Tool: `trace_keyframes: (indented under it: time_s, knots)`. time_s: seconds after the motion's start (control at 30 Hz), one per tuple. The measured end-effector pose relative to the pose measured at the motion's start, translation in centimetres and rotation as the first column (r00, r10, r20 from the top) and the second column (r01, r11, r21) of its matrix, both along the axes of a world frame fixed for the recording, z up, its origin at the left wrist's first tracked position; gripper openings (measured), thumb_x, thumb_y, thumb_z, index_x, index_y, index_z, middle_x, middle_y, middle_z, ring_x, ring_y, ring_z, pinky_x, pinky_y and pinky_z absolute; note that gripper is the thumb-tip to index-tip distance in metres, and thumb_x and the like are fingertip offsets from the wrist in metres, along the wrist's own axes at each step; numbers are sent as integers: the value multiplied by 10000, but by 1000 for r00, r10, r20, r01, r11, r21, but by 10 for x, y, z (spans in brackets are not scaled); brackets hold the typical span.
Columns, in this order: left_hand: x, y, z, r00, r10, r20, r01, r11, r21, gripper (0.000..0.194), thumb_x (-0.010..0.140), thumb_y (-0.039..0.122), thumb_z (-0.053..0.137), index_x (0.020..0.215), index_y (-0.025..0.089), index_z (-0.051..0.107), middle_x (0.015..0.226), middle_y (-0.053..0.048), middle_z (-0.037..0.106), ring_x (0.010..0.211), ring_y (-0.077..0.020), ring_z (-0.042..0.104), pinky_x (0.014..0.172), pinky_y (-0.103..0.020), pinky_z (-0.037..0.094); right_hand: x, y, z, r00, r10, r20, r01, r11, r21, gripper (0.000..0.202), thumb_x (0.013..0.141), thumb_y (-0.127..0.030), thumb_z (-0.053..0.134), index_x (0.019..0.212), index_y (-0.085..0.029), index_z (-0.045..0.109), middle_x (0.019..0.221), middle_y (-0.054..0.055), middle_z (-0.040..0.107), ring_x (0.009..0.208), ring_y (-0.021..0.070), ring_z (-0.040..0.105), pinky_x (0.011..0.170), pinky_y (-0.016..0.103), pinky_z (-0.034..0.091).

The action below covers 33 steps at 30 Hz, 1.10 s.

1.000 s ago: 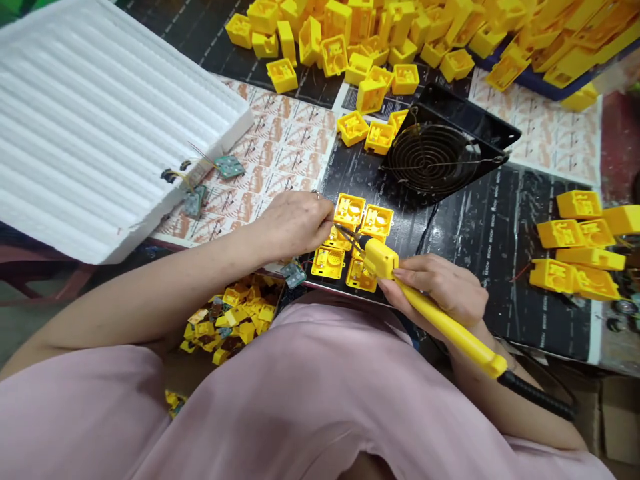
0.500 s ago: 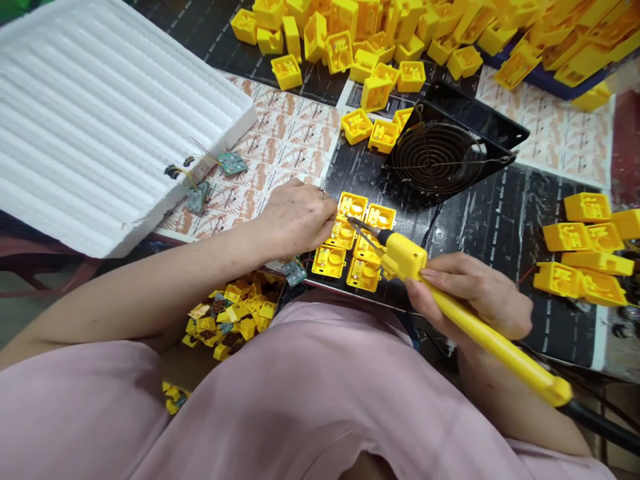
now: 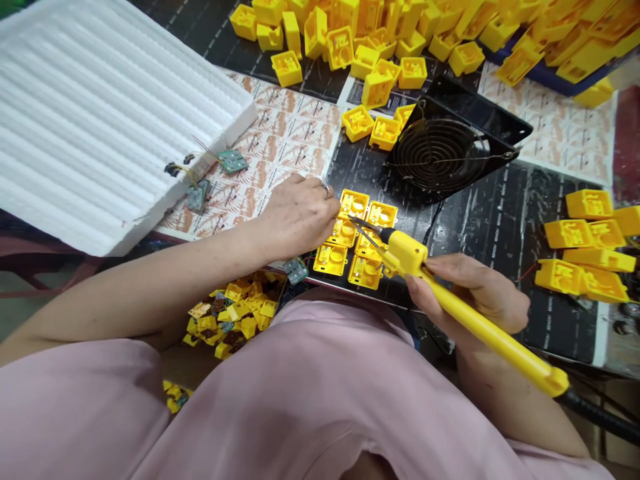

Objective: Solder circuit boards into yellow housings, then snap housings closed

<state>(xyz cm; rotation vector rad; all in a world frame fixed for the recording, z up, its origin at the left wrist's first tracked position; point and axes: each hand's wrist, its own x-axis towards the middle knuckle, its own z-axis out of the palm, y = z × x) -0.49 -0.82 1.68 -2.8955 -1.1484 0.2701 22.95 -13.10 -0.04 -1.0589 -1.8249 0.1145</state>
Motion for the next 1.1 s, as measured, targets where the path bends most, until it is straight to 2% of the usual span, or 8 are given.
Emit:
trace_keyframes:
  time_s: [0.1, 0.23, 0.33, 0.47, 0.6, 0.7, 0.83, 1.1]
  knots:
    - [-7, -2, 2, 999, -14, 35, 13, 1000, 20, 375, 1031, 285, 397, 928, 196, 747, 1026, -99, 762, 1059, -283, 644, 918, -436, 454, 0, 1, 0, 999, 39, -11, -39, 999, 29, 247, 791, -124, 850, 949, -221, 686, 712, -13, 739, 589, 171, 731, 500, 241, 624]
    - [-24, -3, -5, 982, -45, 184, 39, 999, 32, 355, 1059, 317, 422, 995, 261, 767, 1051, -30, 782, 1104, -276, 618, 1006, -454, 394, 8, -4, -1, 998, -56, 21, 57, 997, -56, 430, 812, -218, 859, 1206, -271, 697, 911, 18, 804, 660, 192, 761, 572, 290, 661]
    - [-29, -3, -14, 967, -7, 253, 6, 1000, 4, 338, 1041, 353, 462, 981, 251, 778, 900, -55, 773, 990, -267, 642, 946, -437, 428, 12, -5, -1, 999, -8, 34, 11, 996, -87, 509, 810, -218, 858, 1285, -273, 684, 950, 32, 812, 675, 201, 770, 581, 296, 667]
    - [-27, -4, -19, 957, 13, 289, 14, 996, -90, 283, 980, 285, 514, 929, 224, 785, 904, -74, 769, 939, -263, 652, 895, -419, 465, 11, 0, 0, 996, 88, -27, -89, 994, -65, 378, 805, -150, 846, 1143, -260, 718, 843, 41, 794, 652, 218, 763, 522, 306, 661]
    - [-25, -10, -17, 949, 27, 314, 11, 993, -118, 306, 981, 263, 483, 897, 241, 777, 937, -56, 776, 970, -266, 641, 1016, -498, 431, 11, 6, 3, 989, 148, -24, -148, 989, 10, 247, 782, -147, 867, 925, -227, 683, 704, 0, 737, 585, 186, 737, 457, 244, 615]
    - [-24, -14, -18, 946, 57, 320, -23, 994, -109, 325, 985, 262, 462, 877, 250, 769, 916, -52, 771, 978, -269, 629, 1053, -542, 400, 11, 8, 5, 980, 197, 4, -197, 980, -25, 211, 811, -138, 832, 886, -207, 647, 660, -19, 707, 563, 160, 723, 445, 208, 584]
    - [-20, -13, -18, 948, 91, 304, -56, 991, -123, 261, 931, 266, 512, 848, 255, 760, 804, -35, 747, 925, -254, 632, 1061, -531, 386, 9, 8, 3, 976, 219, 8, -218, 974, -56, 235, 802, -122, 846, 895, -204, 647, 674, -14, 709, 593, 159, 727, 491, 225, 601]
    - [-7, 0, -2, 989, 89, 122, -61, 973, -221, 224, 852, 274, 541, 741, 207, 724, 675, -38, 680, 808, -243, 652, 1035, -527, 385, 6, 14, 3, 963, 265, 47, -264, 964, -15, 255, 787, -132, 876, 862, -188, 638, 678, -6, 707, 601, 141, 720, 511, 198, 588]
